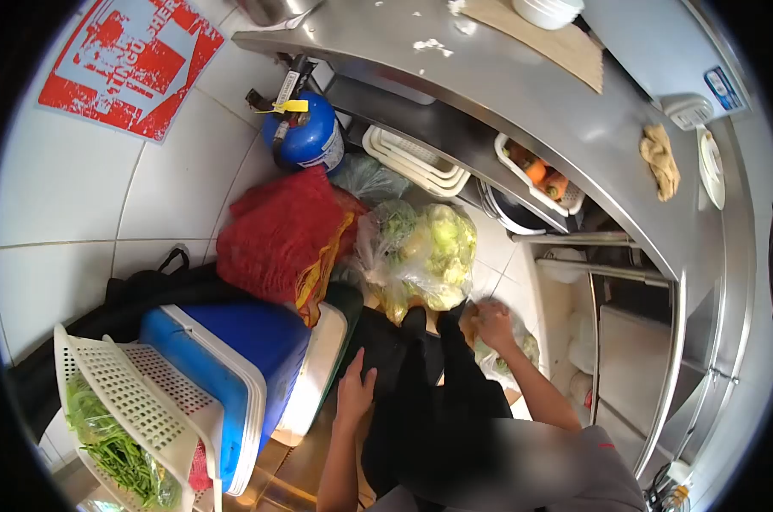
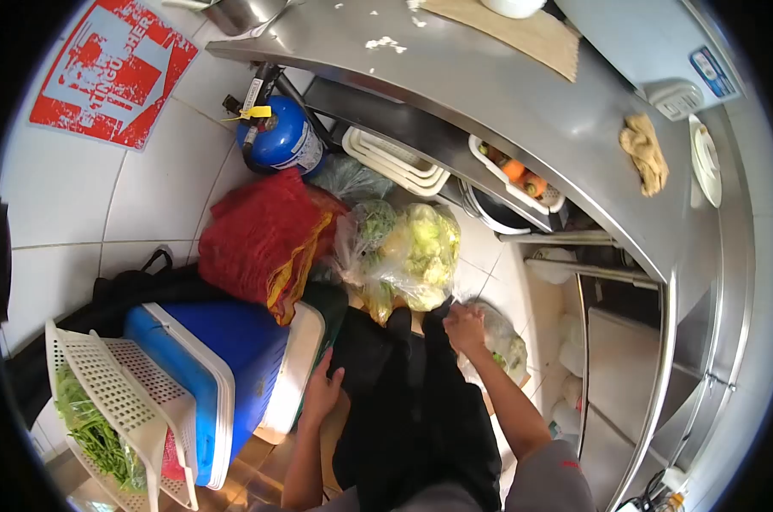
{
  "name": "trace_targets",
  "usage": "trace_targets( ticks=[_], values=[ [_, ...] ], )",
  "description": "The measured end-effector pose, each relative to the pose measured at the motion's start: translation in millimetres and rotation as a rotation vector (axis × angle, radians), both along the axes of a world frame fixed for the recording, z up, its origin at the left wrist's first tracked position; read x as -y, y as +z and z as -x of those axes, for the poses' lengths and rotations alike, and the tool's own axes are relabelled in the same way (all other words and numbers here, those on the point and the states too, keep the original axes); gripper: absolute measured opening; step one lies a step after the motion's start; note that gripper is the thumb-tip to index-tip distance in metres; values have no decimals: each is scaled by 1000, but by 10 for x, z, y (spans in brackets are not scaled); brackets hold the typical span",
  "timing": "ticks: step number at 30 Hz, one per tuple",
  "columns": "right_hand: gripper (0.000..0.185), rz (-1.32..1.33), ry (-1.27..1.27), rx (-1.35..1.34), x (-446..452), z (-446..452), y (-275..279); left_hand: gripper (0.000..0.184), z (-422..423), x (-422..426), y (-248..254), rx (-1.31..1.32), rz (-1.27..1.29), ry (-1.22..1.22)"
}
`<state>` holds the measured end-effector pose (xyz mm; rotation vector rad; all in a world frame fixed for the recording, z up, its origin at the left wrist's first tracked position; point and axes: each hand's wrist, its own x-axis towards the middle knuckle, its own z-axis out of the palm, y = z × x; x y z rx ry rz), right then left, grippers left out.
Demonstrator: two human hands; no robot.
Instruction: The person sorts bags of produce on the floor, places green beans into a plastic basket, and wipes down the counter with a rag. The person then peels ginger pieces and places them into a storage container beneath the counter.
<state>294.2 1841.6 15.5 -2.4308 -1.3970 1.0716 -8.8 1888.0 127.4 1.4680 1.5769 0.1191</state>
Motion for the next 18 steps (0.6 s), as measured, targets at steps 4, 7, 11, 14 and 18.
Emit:
trace_targets(
  ticks=[4,7,11,14,18],
  values=[
    [47,-60,-62,-29,-467,69,-574,47,56,122,-230,-16,72,41],
    [54,-137,-178,-4,-929,-61,-1158,46,61,268,-341,-14,132,123],
    [59,-400,-351,49,-1793,-393,-2170,43,62,539,-897,-36,220,268],
    [72,-281,-672,-252,-2453,-596,-2741,44,58,857,-1574,23,173,328],
    [75,-515,-915,-501,-2870,-467,-3202,43,-244,776,-1954,118,267,541]
  ],
)
